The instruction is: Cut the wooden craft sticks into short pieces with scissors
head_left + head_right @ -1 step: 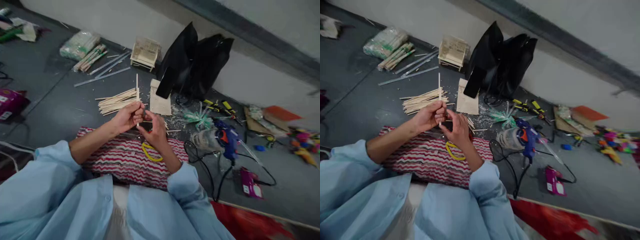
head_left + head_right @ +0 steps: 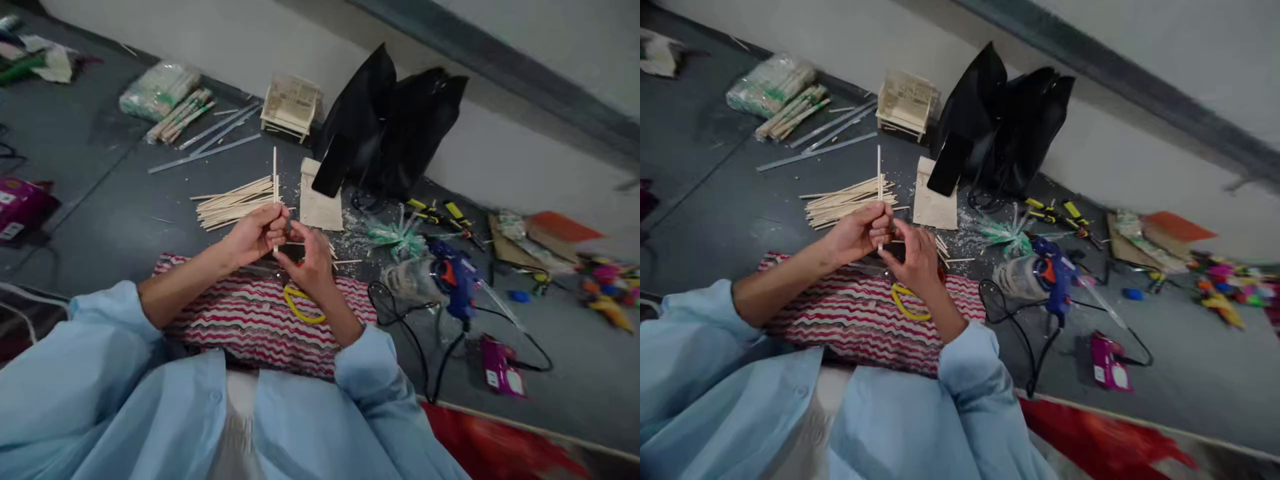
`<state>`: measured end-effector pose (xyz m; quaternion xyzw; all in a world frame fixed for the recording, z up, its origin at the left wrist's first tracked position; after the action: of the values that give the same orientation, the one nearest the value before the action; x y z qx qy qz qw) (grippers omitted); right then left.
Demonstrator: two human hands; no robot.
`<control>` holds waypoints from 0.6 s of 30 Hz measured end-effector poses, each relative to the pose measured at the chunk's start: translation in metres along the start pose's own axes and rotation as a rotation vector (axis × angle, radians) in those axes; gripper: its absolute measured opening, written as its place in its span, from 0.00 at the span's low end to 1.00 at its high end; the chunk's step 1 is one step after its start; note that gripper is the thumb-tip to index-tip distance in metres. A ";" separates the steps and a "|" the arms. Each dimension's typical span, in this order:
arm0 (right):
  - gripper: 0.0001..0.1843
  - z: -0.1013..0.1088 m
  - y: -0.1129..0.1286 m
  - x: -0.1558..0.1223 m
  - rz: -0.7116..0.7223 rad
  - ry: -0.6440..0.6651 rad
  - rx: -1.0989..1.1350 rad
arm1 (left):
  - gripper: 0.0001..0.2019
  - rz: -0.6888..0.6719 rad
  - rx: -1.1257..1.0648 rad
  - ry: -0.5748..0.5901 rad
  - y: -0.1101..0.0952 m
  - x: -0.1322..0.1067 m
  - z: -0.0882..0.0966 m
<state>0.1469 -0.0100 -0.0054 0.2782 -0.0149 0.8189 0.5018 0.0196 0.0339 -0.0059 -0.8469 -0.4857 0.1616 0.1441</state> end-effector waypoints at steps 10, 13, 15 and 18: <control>0.20 0.018 -0.005 0.005 0.062 0.474 -0.094 | 0.12 -0.106 0.127 -0.027 -0.024 0.004 0.005; 0.22 0.034 -0.001 -0.006 0.035 0.724 -0.184 | 0.12 -0.096 0.190 -0.025 -0.035 0.004 0.006; 0.25 0.042 0.001 -0.016 0.006 0.845 -0.251 | 0.12 -0.052 0.240 0.013 -0.038 0.004 0.006; 0.35 0.045 0.004 -0.025 -0.020 0.894 -0.298 | 0.11 0.016 0.323 0.088 -0.039 0.002 0.004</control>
<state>0.1721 -0.0463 0.0222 -0.1764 0.0879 0.8426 0.5012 -0.0116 0.0548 0.0061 -0.8229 -0.4396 0.2015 0.2982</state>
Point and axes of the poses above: each hand's wrist, its own x-axis towards the middle knuckle, its own z-axis out of the back of the hand, y = z × x, the point moved 4 cm from there along x, towards the middle knuckle, and after that the axes turned 12 degrees about -x, right-handed, at the moved point
